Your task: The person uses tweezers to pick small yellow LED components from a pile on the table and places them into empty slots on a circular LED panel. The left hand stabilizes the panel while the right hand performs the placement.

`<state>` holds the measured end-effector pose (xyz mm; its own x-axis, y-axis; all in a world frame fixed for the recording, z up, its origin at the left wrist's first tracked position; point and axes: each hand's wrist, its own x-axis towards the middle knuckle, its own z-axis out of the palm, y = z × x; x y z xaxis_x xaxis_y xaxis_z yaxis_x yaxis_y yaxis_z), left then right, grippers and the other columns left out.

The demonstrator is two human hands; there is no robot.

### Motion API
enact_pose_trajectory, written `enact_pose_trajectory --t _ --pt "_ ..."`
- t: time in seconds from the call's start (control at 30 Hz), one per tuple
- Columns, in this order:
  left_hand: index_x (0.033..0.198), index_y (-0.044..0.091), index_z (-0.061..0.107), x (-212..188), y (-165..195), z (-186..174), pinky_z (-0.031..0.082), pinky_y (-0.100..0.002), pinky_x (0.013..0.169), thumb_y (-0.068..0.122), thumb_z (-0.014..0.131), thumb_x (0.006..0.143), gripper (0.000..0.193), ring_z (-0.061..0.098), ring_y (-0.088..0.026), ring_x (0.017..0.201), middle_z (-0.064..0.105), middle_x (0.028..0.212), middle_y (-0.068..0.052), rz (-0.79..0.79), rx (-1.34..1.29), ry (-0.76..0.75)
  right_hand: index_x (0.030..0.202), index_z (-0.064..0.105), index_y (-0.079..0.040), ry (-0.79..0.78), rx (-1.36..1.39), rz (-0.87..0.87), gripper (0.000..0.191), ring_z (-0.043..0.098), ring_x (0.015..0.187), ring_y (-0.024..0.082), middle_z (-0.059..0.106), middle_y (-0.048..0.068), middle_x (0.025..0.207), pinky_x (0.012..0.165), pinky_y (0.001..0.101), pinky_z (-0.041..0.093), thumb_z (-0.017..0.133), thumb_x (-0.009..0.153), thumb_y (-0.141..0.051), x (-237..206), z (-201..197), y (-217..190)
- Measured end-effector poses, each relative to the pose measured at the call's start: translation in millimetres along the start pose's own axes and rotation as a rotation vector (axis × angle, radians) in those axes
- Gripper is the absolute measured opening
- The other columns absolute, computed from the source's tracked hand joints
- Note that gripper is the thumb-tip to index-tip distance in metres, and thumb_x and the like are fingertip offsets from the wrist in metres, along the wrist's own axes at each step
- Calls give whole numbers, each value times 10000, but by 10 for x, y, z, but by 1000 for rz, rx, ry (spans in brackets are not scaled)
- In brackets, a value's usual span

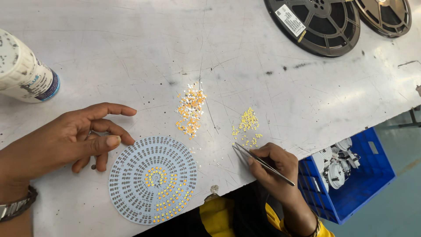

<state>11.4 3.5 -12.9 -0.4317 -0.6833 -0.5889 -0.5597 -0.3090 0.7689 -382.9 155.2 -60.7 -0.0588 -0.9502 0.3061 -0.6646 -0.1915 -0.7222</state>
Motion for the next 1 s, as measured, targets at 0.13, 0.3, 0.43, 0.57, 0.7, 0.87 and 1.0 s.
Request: enact_pose_trajectory --t 0.13,0.3,0.43,0.57,0.7,0.87,1.0 --pt "1398 231 527 5 8 9 483 -287 326 431 706 831 627 692 -186 533 737 1009 -98 -20 17 9 865 704 15 -13 -5 -8 137 615 563 56 706 48 718 515 195 441 787 795 -69 13 3 -27" --pt "1393 236 532 -4 17 12 480 -290 331 451 716 839 622 682 -192 540 738 1005 -96 -33 25 24 885 710 15 27 9 18 114 608 578 61 701 47 717 530 192 451 764 809 -50 7 4 -21" --pt "1387 233 535 -9 43 20 470 -287 342 468 740 852 619 670 -185 543 773 1014 -107 -16 14 12 856 712 6 11 -17 17 109 616 557 59 710 47 708 522 195 449 777 796 -56 7 7 -29" --pt "1412 213 554 -16 86 2 500 -277 347 503 692 802 689 676 -160 550 778 1045 -90 86 25 -35 863 704 11 -10 14 5 120 622 571 64 717 48 729 530 203 458 779 810 -65 15 50 -102" --pt "1408 170 546 -69 126 -4 496 -245 358 503 672 783 719 700 -126 537 773 1035 -86 210 -1 -64 846 700 -1 -174 108 -48 107 660 585 98 711 56 731 539 219 492 770 807 -71 2 166 -256" --pt "1404 182 552 -115 237 36 452 -232 345 514 701 758 742 682 -111 513 816 984 -62 195 -16 -29 880 663 -10 -399 252 -277 159 671 617 142 687 65 756 546 245 496 787 813 -84 77 363 -406" --pt "1404 183 553 -124 285 59 446 -235 331 489 710 751 738 693 -122 493 824 952 -70 179 -17 -12 891 680 -6 -450 230 -275 171 622 555 140 645 60 706 494 261 455 800 794 -80 111 397 -469"
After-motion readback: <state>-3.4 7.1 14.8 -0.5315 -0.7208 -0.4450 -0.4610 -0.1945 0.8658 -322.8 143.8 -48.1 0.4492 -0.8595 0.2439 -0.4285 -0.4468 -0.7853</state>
